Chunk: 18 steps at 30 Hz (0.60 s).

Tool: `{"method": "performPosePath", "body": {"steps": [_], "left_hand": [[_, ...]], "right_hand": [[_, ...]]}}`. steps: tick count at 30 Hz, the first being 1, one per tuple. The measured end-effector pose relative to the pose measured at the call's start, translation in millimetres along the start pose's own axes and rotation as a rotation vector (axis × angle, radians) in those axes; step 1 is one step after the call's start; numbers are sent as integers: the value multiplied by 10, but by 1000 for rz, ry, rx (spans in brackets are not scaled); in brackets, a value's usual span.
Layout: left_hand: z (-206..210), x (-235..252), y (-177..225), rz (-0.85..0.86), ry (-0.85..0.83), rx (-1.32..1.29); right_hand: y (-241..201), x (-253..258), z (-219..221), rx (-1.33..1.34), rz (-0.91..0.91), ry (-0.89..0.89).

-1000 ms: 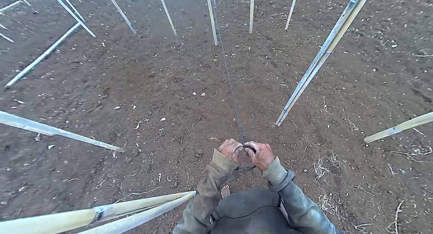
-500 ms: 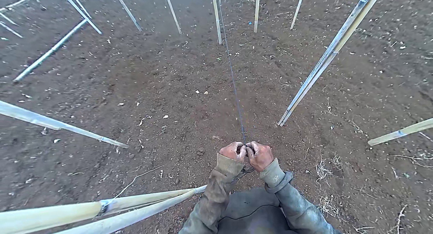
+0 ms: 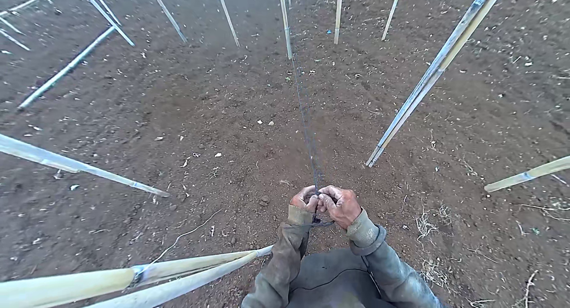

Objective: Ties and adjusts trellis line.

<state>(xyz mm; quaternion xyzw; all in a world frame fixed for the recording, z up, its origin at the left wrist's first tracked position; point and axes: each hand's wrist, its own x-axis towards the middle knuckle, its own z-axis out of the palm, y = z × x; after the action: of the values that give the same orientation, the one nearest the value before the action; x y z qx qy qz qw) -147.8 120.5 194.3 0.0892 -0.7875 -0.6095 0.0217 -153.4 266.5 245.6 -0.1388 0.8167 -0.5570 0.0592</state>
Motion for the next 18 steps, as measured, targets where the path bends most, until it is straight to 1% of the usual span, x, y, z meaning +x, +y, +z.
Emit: {"method": "performPosePath", "body": {"steps": [2,3,5,7,9,13,15,18], "left_hand": [[-74,-53,75,128,113,-40],[-128,-48,108,217,122,-29],[-216,-7,171,381,51,68],[-242,9,269,466,-28,191],[-239,9,356,476,-57,260],[-192,-22,458,417,-71,290],[-177,-31,473,410,-77,287],[-197,-35,461,431,-114,288]], "right_hand": [[37,23,-54,-23,72,-36],[83,22,-72,-37,84,-27],[131,14,-111,-54,72,-3],[130,12,-118,-61,23,27],[131,19,-100,-58,-26,80],[207,20,-39,23,-149,215],[238,23,-29,50,-195,228],[232,21,-56,70,-177,195]]}}
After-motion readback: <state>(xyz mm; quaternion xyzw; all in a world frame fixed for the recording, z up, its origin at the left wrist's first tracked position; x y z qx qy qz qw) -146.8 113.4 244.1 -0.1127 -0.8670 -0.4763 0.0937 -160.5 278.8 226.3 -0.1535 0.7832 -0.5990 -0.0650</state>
